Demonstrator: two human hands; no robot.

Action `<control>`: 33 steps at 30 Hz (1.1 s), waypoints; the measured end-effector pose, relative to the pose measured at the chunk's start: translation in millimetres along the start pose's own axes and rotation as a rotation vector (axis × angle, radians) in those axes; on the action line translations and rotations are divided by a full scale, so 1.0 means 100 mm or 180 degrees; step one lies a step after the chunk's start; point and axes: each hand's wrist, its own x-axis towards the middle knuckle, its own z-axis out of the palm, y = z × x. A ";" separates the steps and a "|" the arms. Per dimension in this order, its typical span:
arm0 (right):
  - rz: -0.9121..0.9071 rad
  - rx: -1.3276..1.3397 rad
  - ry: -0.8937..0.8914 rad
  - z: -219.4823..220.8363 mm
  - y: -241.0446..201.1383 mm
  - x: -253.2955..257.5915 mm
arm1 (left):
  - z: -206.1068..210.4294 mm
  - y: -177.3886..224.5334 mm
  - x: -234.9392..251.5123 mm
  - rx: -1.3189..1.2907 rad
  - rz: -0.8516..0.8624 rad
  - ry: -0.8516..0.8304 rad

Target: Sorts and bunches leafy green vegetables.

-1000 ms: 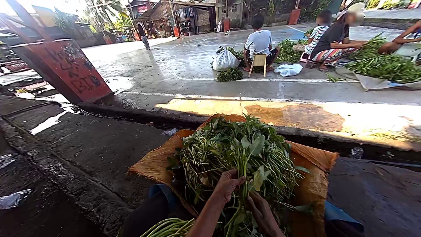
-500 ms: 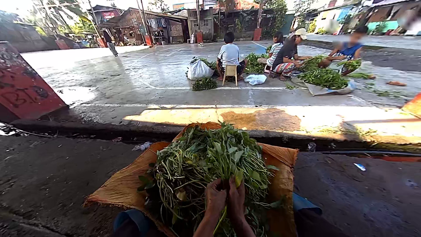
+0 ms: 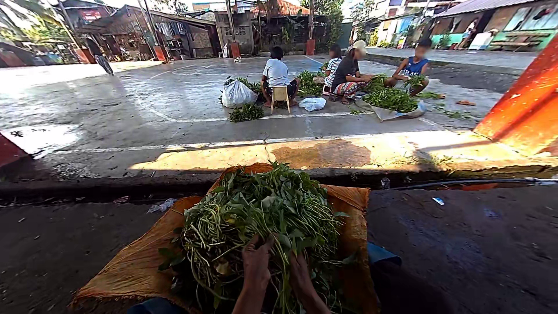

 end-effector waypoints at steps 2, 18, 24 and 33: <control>0.0129 -0.1096 -0.0639 -0.04 0.20 -0.17 | -0.02 0.24 0.09 0.0010 0.0234 -0.0006; -0.2250 -0.1567 -0.0368 -0.41 -0.73 0.13 | 0.01 0.75 0.31 0.0585 0.0031 -0.0674; -0.2646 -0.2423 0.0109 -0.20 -0.79 0.14 | -0.03 0.67 0.34 0.0767 0.0215 -0.0764; -0.2083 -0.1646 -0.0446 -0.27 -0.50 0.08 | -0.03 0.79 0.37 0.0478 0.0068 -0.0558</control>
